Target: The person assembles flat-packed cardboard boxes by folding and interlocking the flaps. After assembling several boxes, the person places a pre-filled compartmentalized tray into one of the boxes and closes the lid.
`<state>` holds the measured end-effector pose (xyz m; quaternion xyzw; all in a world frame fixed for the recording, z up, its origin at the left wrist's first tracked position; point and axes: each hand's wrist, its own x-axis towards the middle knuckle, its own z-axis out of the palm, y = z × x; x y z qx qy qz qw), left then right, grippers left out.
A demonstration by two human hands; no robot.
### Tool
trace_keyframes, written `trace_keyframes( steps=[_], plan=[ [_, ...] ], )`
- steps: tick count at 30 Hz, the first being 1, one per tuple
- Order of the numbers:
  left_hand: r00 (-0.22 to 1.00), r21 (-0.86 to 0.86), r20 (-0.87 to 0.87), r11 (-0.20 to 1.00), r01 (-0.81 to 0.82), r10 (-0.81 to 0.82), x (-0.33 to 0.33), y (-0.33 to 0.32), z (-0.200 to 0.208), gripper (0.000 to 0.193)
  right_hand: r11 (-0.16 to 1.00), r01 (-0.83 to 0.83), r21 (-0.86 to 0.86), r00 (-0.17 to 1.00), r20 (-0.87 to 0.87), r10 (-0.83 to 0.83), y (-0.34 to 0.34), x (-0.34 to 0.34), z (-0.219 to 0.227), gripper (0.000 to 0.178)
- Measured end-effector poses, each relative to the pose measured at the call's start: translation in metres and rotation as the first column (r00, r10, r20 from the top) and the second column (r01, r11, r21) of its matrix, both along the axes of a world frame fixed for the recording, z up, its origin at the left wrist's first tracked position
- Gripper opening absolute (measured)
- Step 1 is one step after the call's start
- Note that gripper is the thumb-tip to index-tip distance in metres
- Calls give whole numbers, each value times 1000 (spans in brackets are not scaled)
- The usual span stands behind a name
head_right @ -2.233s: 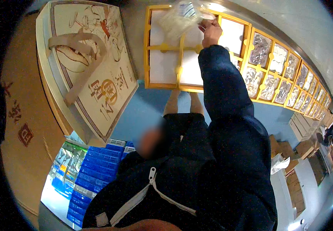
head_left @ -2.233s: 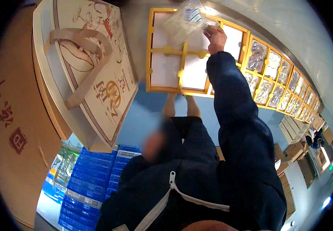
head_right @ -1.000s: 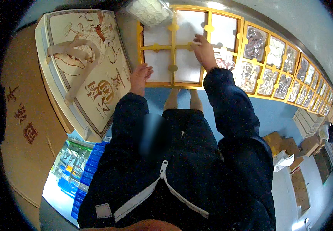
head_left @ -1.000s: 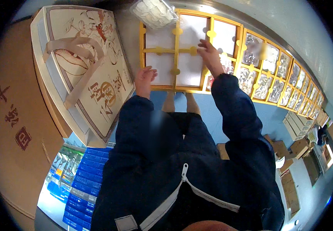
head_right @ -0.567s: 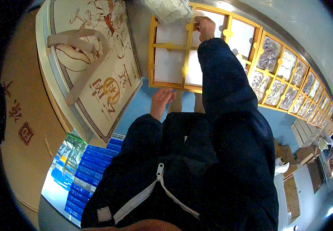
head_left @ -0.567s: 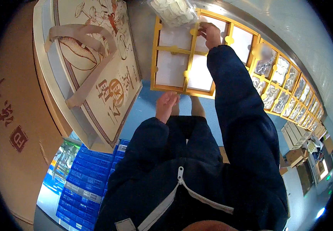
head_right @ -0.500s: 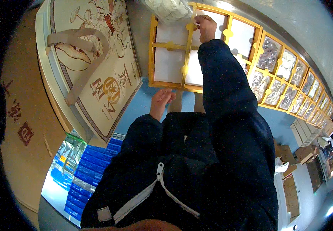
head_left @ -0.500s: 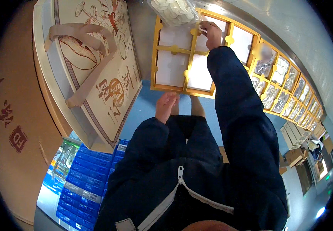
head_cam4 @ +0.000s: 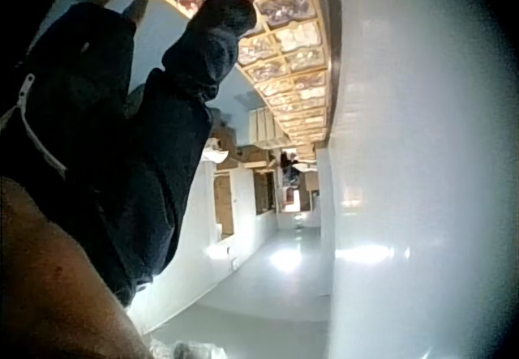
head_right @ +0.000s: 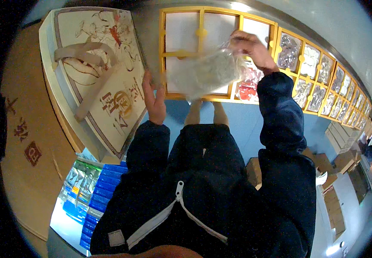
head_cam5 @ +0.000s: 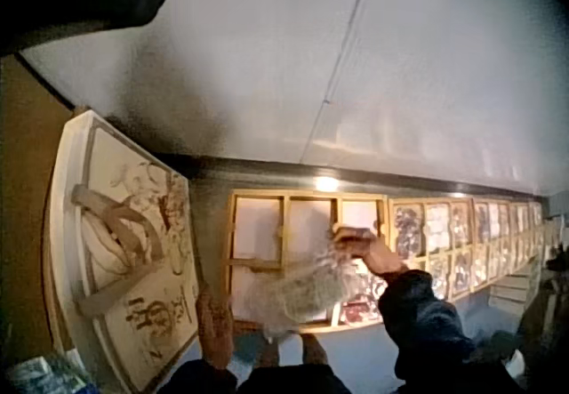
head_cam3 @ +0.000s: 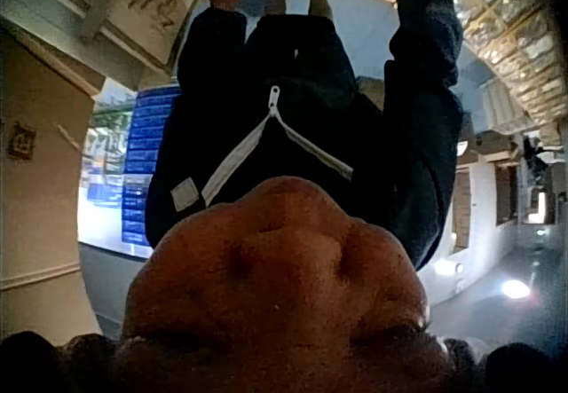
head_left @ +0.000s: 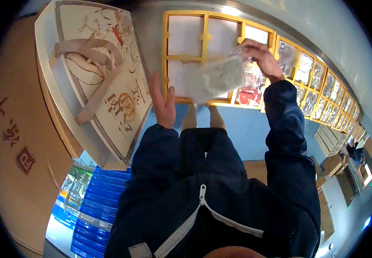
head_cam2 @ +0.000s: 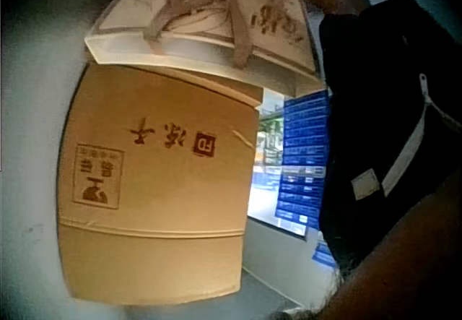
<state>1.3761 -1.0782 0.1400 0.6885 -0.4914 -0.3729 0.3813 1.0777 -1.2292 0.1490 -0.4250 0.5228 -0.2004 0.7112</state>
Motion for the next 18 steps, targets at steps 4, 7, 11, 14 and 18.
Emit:
trace_keyframes(
  steps=[4, 7, 11, 14, 18],
  plan=[
    [904, 354, -418, 901, 252, -88, 1, 14, -5, 38, 996, -81, 27, 993, -80, 83, 53, 11, -31, 17],
    [836, 578, -548, 731, 363, 18, 12, 51, -15, 34, 974, -180, -141, 984, -7, 181, 99, 12, -63, 18],
    [833, 690, -542, 627, 363, 114, 18, 85, -7, 34, 991, 62, 117, 997, 35, -67, 157, 15, -76, 20],
    [842, 695, -512, 658, 290, 169, 16, 93, -1, 36, 873, 278, 400, 960, -93, -263, 171, 15, -58, 25],
    [786, 694, -504, 710, 121, 359, 11, 90, -9, 38, 917, 360, 171, 907, -294, -301, 197, -36, -63, 26]
  ],
)
